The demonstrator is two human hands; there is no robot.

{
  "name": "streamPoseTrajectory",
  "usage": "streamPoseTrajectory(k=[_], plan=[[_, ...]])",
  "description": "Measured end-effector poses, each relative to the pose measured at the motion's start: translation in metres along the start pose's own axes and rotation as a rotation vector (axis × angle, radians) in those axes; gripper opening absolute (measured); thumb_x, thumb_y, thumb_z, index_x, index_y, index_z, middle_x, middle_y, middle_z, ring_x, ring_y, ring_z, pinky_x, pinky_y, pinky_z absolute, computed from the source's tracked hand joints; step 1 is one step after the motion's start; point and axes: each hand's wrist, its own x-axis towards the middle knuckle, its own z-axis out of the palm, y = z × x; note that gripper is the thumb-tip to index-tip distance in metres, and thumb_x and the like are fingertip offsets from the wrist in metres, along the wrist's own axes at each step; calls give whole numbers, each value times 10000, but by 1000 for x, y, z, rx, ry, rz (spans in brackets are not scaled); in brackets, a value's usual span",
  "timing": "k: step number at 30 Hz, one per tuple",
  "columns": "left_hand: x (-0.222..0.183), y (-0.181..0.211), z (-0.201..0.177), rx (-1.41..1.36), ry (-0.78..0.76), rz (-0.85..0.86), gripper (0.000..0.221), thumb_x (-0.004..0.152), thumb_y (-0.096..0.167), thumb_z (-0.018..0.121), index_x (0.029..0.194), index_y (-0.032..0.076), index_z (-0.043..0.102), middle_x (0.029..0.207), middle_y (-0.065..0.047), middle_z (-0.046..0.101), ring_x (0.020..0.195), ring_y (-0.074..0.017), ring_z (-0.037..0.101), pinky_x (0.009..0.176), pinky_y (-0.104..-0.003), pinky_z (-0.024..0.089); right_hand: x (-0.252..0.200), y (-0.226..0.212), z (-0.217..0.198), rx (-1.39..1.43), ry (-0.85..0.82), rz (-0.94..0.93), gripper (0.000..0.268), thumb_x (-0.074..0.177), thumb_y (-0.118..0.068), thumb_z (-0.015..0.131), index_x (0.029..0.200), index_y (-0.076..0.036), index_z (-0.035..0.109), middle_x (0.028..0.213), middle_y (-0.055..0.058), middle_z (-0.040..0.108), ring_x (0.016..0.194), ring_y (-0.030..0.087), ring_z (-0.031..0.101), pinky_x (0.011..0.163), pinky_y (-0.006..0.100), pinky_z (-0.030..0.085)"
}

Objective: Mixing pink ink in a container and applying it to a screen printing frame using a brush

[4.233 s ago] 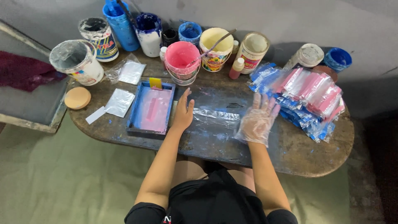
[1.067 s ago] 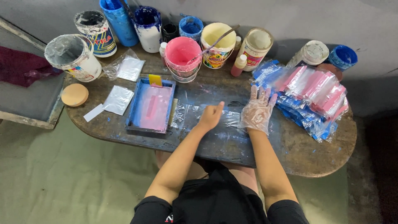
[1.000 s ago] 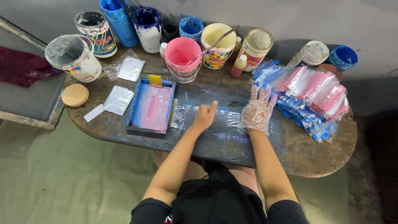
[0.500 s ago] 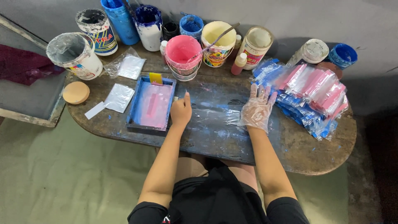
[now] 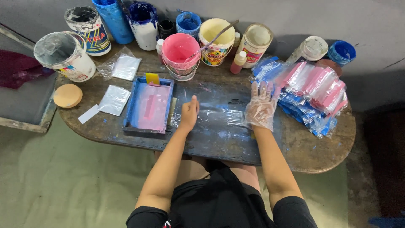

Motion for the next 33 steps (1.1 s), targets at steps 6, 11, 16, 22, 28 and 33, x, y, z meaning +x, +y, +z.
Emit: streamPoseTrajectory(k=[6, 11, 16, 22, 28, 33], plan=[[-1, -1, -4, -249, 26, -17, 701, 1133, 470, 286, 528, 151, 436, 446, 31, 352, 418, -53, 327, 444, -188, 268, -35, -8, -78, 174, 75, 25, 654, 984, -179, 437, 1624, -250, 328, 1702, 98, 300, 1594, 315, 154, 1304, 540, -39], [-2, -2, -4, -356, 55, -27, 710, 1136, 489, 261, 541, 149, 446, 465, 25, 360, 414, -46, 309, 432, -184, 254, -41, -76, -71, 456, 138, -40, 767, 872, -104, 490, 1615, -202, 330, 1666, 121, 347, 1562, 331, 252, 1293, 527, 21], [-2, -4, -5, -389, 78, -35, 725, 1127, 512, 238, 564, 113, 465, 467, 3, 336, 396, -54, 277, 412, -187, 223, -47, -117, -65, 231, 72, -374, 786, 839, -68, 526, 1597, -187, 355, 1663, 98, 349, 1553, 330, 268, 1299, 535, 48], [-3, 0, -6, -394, 67, -59, 692, 1127, 495, 232, 646, 80, 508, 483, 12, 292, 412, -57, 261, 413, -189, 223, -46, -77, -82, 92, -16, -357, 847, 816, -130, 547, 1621, -269, 323, 1690, 67, 302, 1571, 332, 203, 1272, 594, -3], [3, -6, -7, -387, 44, -51, 397, 1137, 332, 324, 971, 70, 571, 531, 24, 332, 429, -51, 344, 422, -167, 305, -50, -23, -69, 118, -29, -227, 741, 889, -102, 449, 1608, -256, 359, 1697, 55, 299, 1581, 309, 181, 1295, 573, -19], [-5, 23, -26, 117, 53, 78, 149, 1061, 198, 542, 1146, 126, 640, 705, -26, 537, 581, -121, 554, 548, -250, 489, -61, -7, -69, 38, 37, -188, 700, 916, -139, 467, 1602, -245, 382, 1693, 71, 329, 1581, 325, 209, 1304, 582, -18]])
